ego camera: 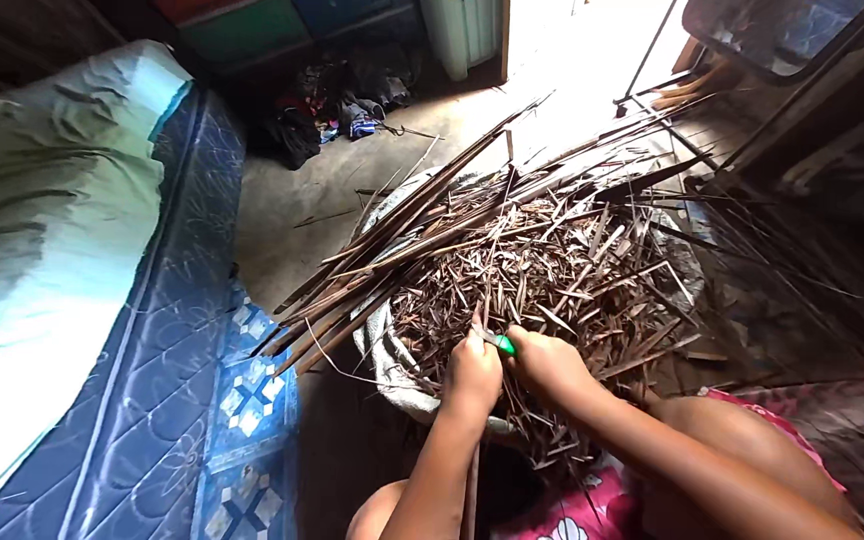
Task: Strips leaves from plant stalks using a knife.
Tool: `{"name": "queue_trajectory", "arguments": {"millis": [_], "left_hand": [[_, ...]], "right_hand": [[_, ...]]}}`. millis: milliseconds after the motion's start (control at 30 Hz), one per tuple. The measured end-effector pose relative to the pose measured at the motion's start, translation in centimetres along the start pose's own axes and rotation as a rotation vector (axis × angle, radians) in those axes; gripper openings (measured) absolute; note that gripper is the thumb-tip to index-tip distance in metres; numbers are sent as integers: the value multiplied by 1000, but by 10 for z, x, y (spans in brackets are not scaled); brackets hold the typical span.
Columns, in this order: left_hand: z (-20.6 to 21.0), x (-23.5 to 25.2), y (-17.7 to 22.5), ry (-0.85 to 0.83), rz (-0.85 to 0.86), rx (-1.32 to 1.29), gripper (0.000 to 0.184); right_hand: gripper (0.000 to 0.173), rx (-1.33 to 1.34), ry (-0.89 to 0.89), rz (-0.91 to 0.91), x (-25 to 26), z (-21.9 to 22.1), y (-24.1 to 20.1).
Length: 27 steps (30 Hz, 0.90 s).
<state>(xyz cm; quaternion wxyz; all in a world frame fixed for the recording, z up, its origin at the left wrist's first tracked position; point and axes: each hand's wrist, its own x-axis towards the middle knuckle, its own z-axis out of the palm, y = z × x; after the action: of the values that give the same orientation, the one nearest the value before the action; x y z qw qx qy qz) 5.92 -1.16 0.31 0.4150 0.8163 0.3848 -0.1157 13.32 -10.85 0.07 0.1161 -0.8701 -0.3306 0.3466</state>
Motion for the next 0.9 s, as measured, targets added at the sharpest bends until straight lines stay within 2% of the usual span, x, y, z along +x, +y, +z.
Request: {"name": "queue_trajectory", "arguments": {"millis": [67, 133, 200, 267, 367, 433, 500, 600, 667, 800, 900], "left_hand": [[3, -4, 6, 22, 12, 38, 45], [7, -12, 12, 4, 44, 46, 45], [13, -20, 14, -43, 85, 43, 50], [19, -22, 8, -25, 123, 20, 50], [13, -12, 0, 67, 89, 2, 40], [4, -7, -2, 89, 39, -2, 43], [5, -11, 0, 83, 48, 16, 44], [16, -21, 9, 40, 117, 27, 46], [19, -23, 11, 27, 141, 25, 47], [12, -18, 5, 59, 136, 2, 45], [1, -15, 1, 82, 55, 12, 32]], "right_hand": [[26, -57, 201, 27, 3, 3, 1], [26, -53, 269, 114, 12, -7, 6], [27, -25, 246, 224, 21, -25, 14], [30, 10, 213, 244, 19, -35, 19], [31, 49, -5, 121, -3, -30, 2], [29, 52, -114, 58, -10, -16, -7], [29, 13, -45, 60, -7, -10, -8], [28, -18, 141, 161, 14, -19, 5], [27, -22, 195, 221, 22, -25, 11], [27, 13, 110, 173, 9, -23, 2], [26, 63, -46, 73, -6, -10, -11]]}}
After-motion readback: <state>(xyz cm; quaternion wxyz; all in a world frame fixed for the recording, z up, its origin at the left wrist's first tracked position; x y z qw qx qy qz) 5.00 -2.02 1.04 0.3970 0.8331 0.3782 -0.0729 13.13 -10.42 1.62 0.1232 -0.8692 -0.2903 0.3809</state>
